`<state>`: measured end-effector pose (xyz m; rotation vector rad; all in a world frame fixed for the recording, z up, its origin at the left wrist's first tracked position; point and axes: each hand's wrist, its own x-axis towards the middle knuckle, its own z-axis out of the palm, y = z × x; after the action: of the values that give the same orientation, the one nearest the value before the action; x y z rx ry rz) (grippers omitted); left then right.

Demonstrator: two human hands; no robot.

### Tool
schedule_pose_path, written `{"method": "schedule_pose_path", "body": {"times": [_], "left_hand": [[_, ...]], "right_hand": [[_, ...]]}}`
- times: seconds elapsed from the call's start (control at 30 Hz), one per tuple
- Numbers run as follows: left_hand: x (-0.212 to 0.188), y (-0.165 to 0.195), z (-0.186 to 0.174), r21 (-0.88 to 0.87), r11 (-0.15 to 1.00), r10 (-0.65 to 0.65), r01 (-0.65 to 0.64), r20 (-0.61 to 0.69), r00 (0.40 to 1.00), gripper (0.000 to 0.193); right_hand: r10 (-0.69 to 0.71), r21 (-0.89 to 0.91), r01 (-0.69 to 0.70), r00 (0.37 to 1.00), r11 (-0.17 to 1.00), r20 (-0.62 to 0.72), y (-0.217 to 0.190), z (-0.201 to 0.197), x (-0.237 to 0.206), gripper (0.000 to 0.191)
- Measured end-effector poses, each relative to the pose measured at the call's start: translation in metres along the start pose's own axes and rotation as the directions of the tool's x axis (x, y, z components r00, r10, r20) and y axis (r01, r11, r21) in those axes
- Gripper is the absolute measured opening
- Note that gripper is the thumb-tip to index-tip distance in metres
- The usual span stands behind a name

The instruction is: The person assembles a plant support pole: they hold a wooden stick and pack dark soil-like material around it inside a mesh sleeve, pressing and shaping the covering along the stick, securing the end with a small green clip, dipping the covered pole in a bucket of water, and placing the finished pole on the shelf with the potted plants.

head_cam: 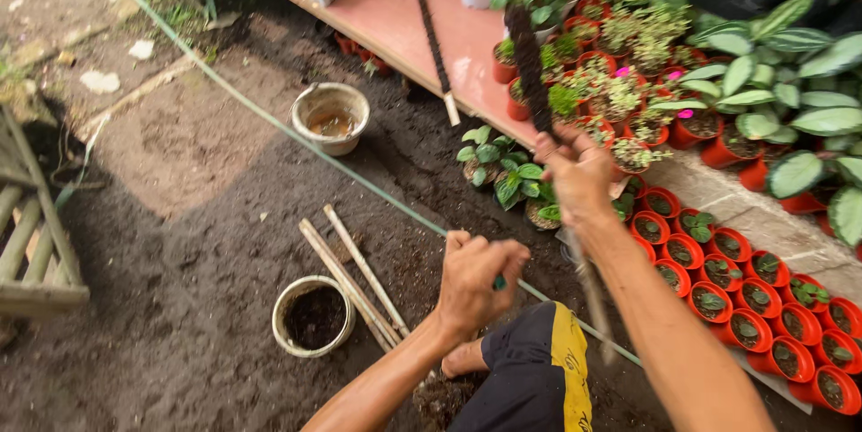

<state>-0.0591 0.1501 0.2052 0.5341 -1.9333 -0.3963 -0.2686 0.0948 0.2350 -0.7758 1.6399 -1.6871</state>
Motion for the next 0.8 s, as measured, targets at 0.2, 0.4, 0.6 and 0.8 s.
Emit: {"method": "schedule_pose_path", "body": {"times": [0.2, 0.4, 0.6, 0.8], "left_hand": [[-0.075, -0.123, 0.013, -0.075, 0.422, -0.906, 0.903, 0.001, 0.423, 0.029], [-0.211, -0.216, 0.019, 0.131, 0.225, -0.971, 0.965, -0.057, 0.234, 0.032], [-0.294, -0.280, 0.050, -0.300, -0.232, -0.972, 0.925, 0.103, -0.210, 0.025], [-0.309, -0.347, 0.078, -0.457, -0.248, -0.968, 0.854, 0.084, -0.236, 0.021]], "right_hand": [[-0.628, 0.065, 0.628, 0.756, 0.775, 0.184, -0.019, 0.006, 0.031, 0.025], [-0.573, 0.489, 0.419, 0.789, 0.765, 0.223, 0.031, 0.054, 0.054, 0.022], [-0.285, 0.489, 0.169, 0.943, 0.856, 0.174, 0.161, 0.121, 0.028, 0.035], [0.099, 0.403, -0.169, 0.977, 0.900, 0.189, 0.262, 0.143, 0.025, 0.038]]}}
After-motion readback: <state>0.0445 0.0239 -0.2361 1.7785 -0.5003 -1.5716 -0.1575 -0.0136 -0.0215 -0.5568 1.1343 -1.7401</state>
